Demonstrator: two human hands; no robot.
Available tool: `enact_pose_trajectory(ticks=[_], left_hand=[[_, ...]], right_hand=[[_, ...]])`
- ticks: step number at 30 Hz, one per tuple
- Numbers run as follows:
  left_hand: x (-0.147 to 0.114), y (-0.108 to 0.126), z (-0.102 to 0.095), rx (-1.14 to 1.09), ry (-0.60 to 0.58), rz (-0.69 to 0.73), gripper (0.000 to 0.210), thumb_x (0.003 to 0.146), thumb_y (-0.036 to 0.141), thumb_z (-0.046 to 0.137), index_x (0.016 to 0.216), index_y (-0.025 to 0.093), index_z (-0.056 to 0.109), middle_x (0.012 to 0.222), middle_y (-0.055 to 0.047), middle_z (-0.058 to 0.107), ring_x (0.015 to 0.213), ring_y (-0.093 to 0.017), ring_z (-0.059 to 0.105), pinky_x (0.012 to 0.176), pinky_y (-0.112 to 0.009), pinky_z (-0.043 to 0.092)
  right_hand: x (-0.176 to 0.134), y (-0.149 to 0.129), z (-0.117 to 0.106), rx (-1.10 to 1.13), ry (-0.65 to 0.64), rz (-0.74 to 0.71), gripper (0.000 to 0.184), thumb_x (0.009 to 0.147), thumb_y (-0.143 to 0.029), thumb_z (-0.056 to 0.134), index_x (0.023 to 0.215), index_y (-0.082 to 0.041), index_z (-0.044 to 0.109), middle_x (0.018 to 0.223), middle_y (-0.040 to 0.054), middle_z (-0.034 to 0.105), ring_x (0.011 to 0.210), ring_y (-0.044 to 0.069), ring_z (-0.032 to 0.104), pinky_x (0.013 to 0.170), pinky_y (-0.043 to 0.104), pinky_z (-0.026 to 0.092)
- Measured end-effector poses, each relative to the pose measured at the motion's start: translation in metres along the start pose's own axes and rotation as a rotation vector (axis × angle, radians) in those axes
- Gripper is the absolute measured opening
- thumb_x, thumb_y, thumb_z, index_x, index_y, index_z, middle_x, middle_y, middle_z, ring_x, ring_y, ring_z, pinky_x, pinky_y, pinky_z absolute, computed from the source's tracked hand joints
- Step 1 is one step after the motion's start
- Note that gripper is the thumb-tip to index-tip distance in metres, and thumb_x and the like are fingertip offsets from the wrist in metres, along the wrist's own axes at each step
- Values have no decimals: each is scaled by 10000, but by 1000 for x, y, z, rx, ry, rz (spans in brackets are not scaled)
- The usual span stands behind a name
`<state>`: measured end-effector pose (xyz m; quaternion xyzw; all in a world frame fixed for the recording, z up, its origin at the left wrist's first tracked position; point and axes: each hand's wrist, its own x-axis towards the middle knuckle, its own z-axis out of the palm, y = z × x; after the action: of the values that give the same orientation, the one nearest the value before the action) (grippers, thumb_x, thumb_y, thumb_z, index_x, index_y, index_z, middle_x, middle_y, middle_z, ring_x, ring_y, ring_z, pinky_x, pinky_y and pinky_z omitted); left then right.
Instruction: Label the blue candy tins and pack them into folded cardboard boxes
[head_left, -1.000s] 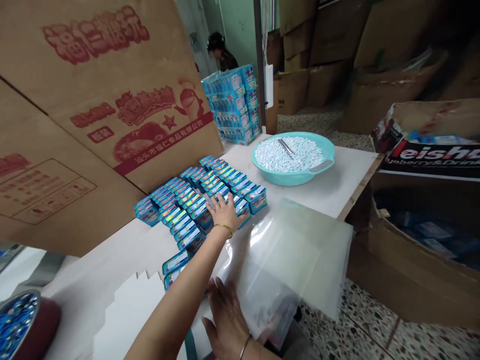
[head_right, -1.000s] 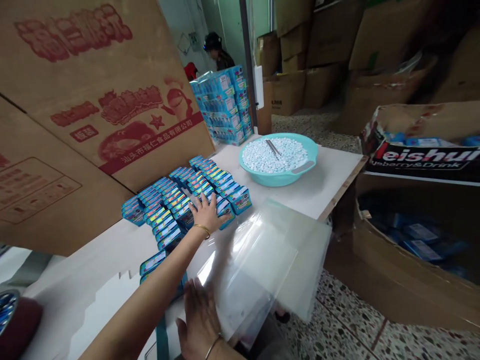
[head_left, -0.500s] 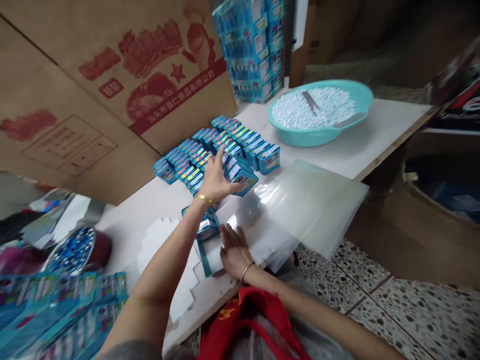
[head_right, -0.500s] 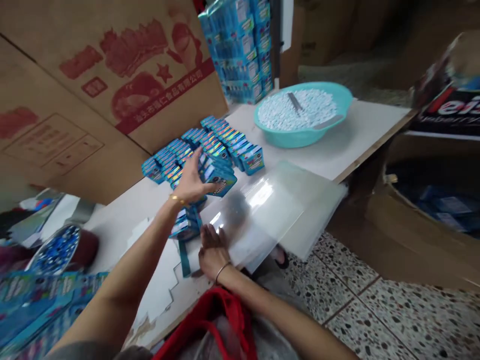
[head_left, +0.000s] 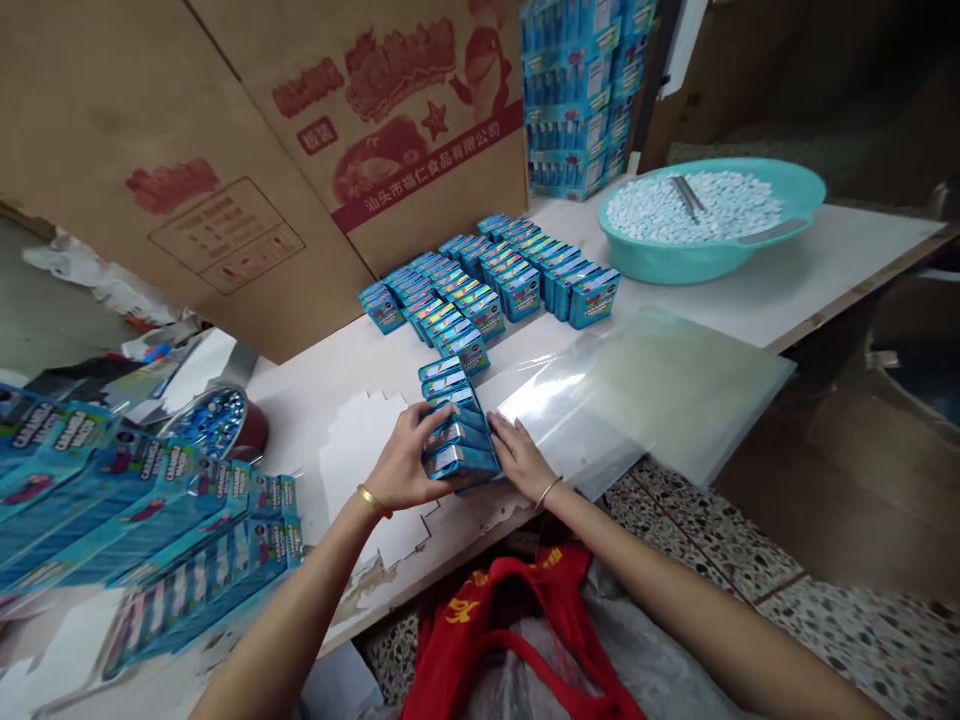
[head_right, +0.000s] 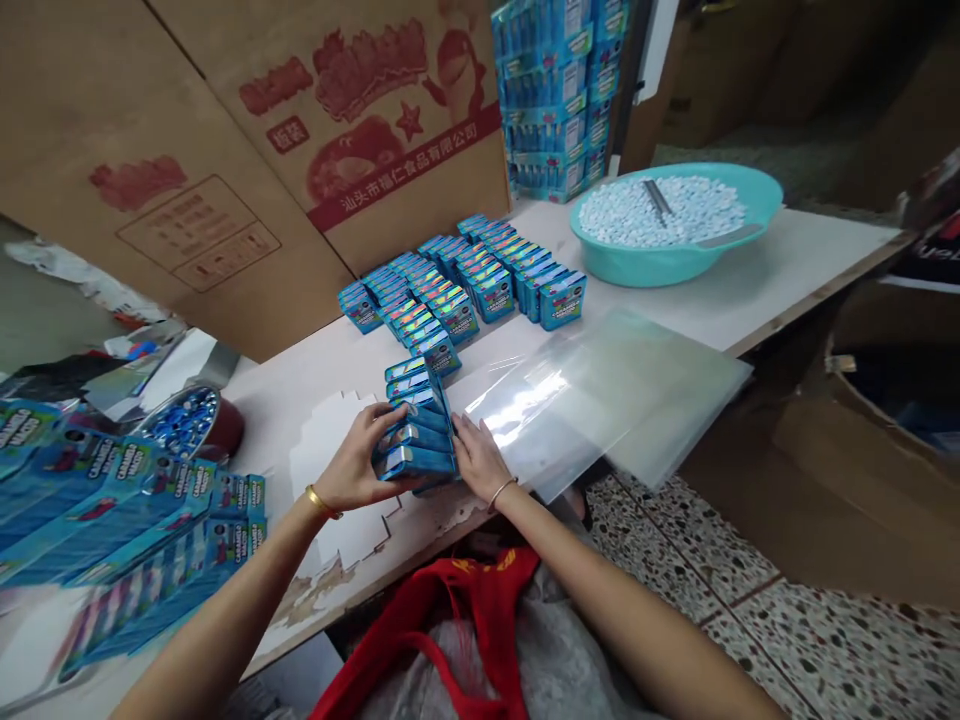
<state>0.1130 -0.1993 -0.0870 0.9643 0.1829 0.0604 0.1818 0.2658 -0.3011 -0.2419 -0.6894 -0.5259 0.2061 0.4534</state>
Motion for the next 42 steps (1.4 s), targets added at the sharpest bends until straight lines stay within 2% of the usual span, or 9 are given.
enact_pose_trajectory(ticks=[7,13,19,22,27,32,35,39,42], left_hand=[[15,23,0,230,-124,-72,853,603,456,744,1375,272,430,1334,-129,409,1203,-348,419,978,-486,422],[21,22,12,374,-219,-31,897,632,426,719,1427,261,338,1534,-110,220,1407,-397,135,1116,-591,109],[11,26,26,468,-223,-59,1015,626,489,721,1470,203,236,1553,-148,170,1411,-393,151,1123,-579,-50],[9,39,32,461,-284,-28,1112,587,554,722,1482,153,197,1552,-175,148,1400,-430,144,1109,-595,-72],[16,25,40,342,-305,-22,1179,608,677,640,1495,124,96,1566,-161,67,1418,-423,9,1072,-645,-97],[-2,44,25,121,-83,-11,965,758,629,569,1488,155,152,1558,-173,103,1435,-363,47,1120,-602,2],[-14,66,29,-167,65,101,715,854,494,539,1444,178,285,1470,-153,369,1359,-262,345,1124,-442,263],[-19,91,69,-543,-85,126,439,865,437,553,1226,186,556,1121,-98,668,1031,-212,623,918,-334,478],[-6,94,115,-838,-66,-175,350,845,422,575,1091,176,618,1007,-89,689,896,-194,650,800,-313,517]], right_hand=[[-4,-5,-8,-52,-65,-52,488,957,-248,252,1428,-192,366,1444,55,427,1398,201,259,1134,514,187],[-5,-7,-6,-187,-91,-70,520,930,-179,258,1443,-129,330,1445,85,427,1401,195,251,1135,475,212],[-7,-16,-31,-288,14,-97,537,949,-271,256,1459,-105,278,1470,130,376,1397,212,256,1110,454,261],[-19,4,-61,-451,61,-66,482,948,-360,299,1326,-139,500,1392,159,474,1375,291,288,1083,556,227],[-21,66,-74,-721,13,55,537,930,-475,342,1326,-162,525,1469,188,356,1393,347,214,1052,593,197],[-18,50,-59,-737,8,86,414,953,-343,332,1254,-219,586,1438,109,434,1357,313,312,1049,566,254],[-4,45,-56,-691,38,83,386,950,-315,368,1270,-242,571,1442,74,435,1369,289,298,1077,532,237],[4,54,-61,-530,119,97,337,932,-255,404,1169,-230,642,1378,65,511,1362,266,324,1101,509,221],[4,61,-66,-293,181,78,306,917,-284,429,1065,-224,690,1311,60,574,1344,268,362,1112,528,207]])
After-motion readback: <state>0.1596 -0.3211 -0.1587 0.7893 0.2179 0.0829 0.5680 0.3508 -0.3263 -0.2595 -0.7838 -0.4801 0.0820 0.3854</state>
